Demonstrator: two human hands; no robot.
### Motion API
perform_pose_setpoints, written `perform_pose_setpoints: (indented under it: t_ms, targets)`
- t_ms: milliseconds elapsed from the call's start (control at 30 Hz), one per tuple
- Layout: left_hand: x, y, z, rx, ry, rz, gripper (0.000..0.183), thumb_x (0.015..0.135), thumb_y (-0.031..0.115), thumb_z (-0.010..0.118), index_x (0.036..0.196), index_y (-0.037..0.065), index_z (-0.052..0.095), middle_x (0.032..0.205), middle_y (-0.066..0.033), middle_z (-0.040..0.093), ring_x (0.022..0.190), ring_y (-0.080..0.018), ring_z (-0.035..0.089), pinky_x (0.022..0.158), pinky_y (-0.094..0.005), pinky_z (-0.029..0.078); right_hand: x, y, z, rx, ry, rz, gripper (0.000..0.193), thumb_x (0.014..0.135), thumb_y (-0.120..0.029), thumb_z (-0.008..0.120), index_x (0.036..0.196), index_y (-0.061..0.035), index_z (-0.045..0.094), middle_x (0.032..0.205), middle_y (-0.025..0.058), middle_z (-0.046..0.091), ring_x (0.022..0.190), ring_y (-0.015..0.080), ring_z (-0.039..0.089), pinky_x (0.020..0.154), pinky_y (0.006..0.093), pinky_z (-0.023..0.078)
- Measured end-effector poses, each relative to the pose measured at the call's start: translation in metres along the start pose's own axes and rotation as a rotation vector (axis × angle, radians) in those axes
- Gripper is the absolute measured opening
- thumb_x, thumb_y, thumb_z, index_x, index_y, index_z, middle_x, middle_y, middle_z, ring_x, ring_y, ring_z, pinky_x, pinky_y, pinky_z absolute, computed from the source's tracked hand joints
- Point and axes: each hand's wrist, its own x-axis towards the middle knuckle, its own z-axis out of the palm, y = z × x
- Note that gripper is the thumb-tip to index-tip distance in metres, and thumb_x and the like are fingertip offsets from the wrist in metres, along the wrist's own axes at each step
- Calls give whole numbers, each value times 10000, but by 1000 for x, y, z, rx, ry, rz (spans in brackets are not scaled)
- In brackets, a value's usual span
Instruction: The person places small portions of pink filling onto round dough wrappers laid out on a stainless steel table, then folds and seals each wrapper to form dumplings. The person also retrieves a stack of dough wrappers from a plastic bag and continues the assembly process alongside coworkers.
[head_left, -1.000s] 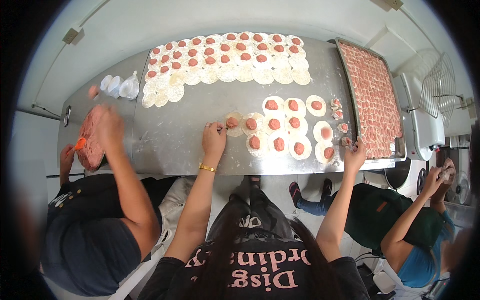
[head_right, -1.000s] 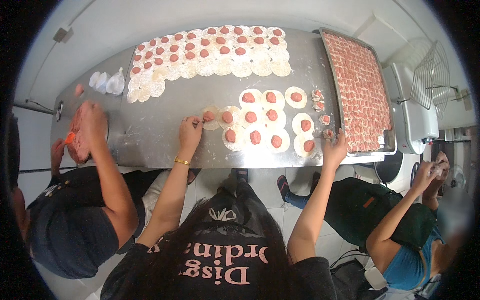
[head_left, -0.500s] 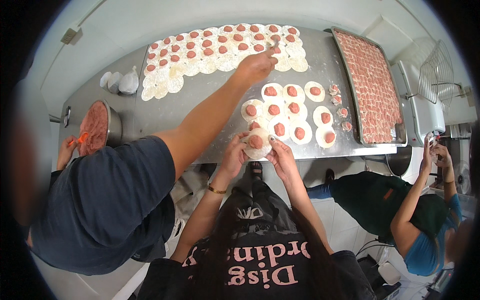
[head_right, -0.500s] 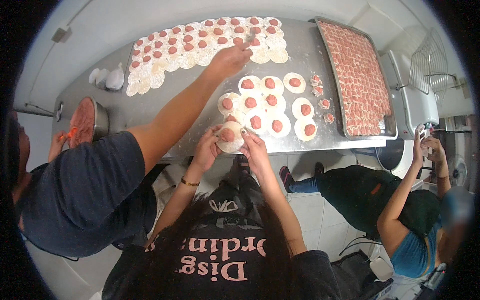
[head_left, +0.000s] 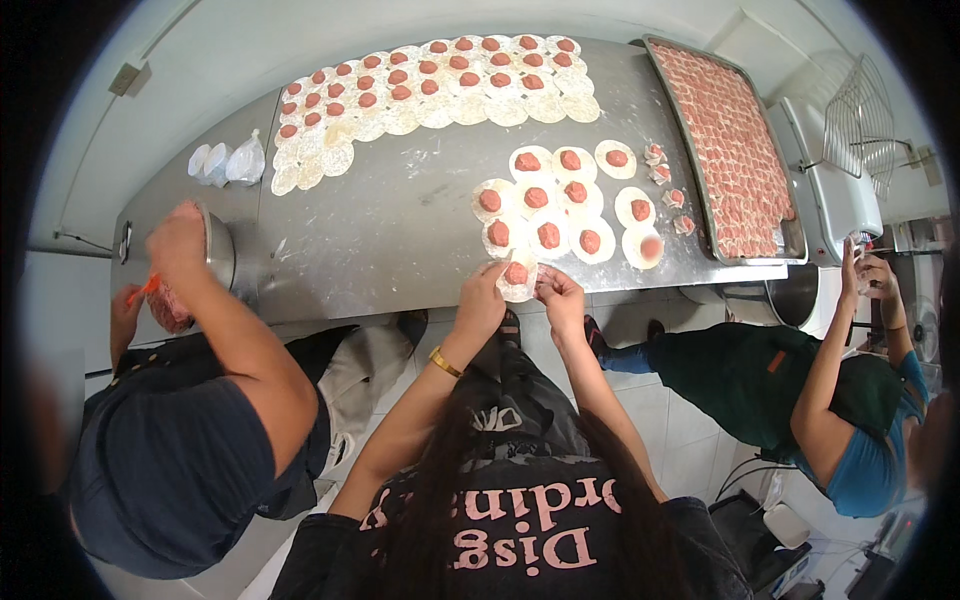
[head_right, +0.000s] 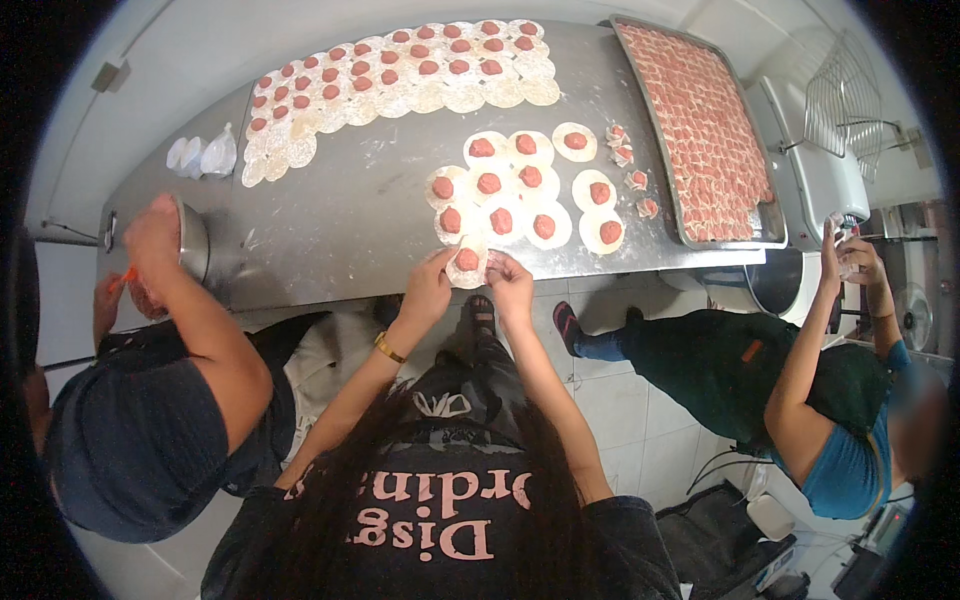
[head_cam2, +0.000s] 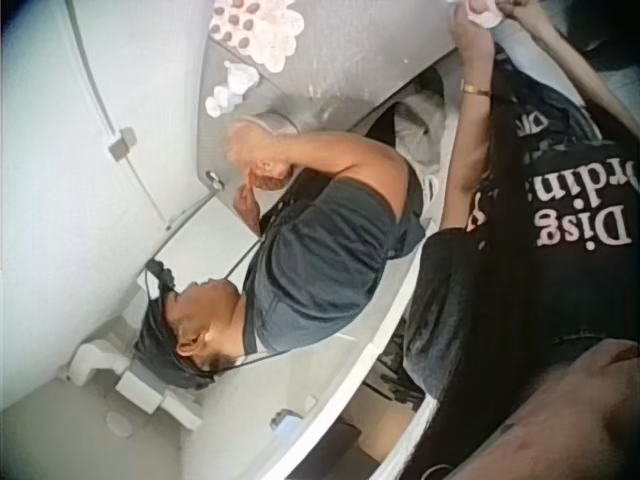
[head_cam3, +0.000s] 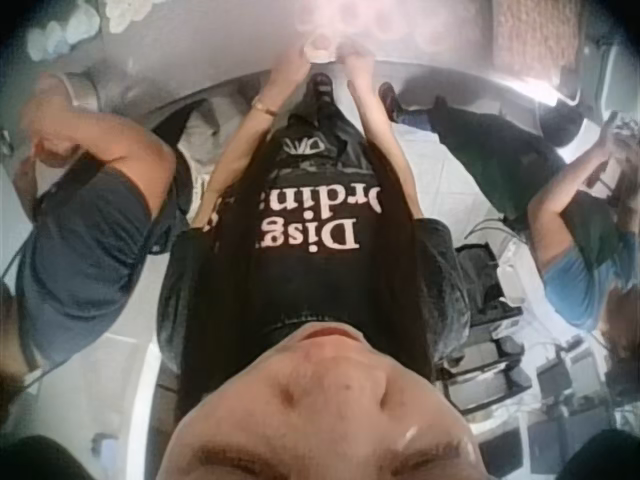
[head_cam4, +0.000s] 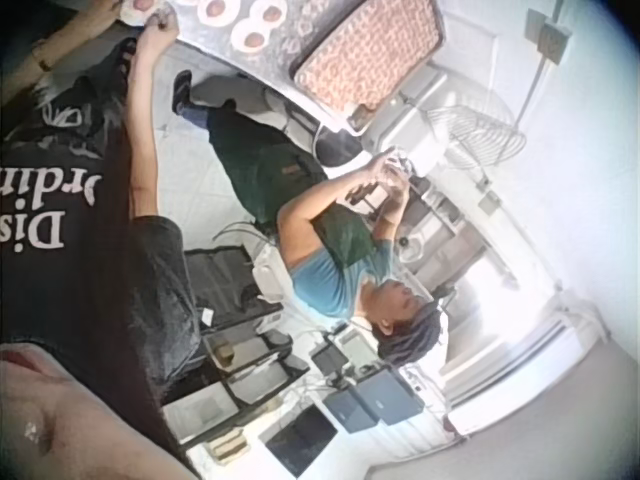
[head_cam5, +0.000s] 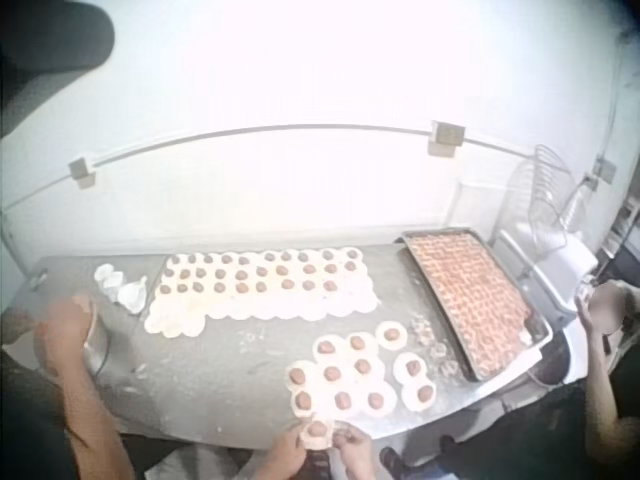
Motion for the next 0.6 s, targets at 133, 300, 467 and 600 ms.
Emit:
perform_pose_setpoints:
  t_ms: [133,300,467,600]
  targets:
    - [-4,-5,-3,-94,-28,-49,334,804,-70,494,1109,2,608,1009,-195,619,836,-336,622,728,-350,492,-4,4,2,-255,8,-133,273,771,86,570,1030,37,640,892,62,670,779,98,610,693,235,488]
    - [-3,-8,2,-387,-22,-265,229,773,-43,583,989,6,643,911,-166,622,764,-272,642,689,-320,507,-3,6,3,-142,-25,-47,313,750,135,595,1045,40,639,926,64,668,818,100,611,752,230,490]
    - [-1,-20,3,-552,-80,-356,130,821,4,599,950,-3,590,842,-71,607,750,-121,607,674,-260,502,-5,-9,2,20,-53,2,262,769,117,610,1019,44,636,920,58,668,816,96,608,753,231,490]
    - [-2,-14,-1,-989,-98,-492,132,812,11,620,916,-10,543,843,-28,576,805,-109,595,681,-279,512,-15,-25,6,182,-103,-12,200,780,65,622,977,42,644,874,75,673,819,113,616,757,239,479]
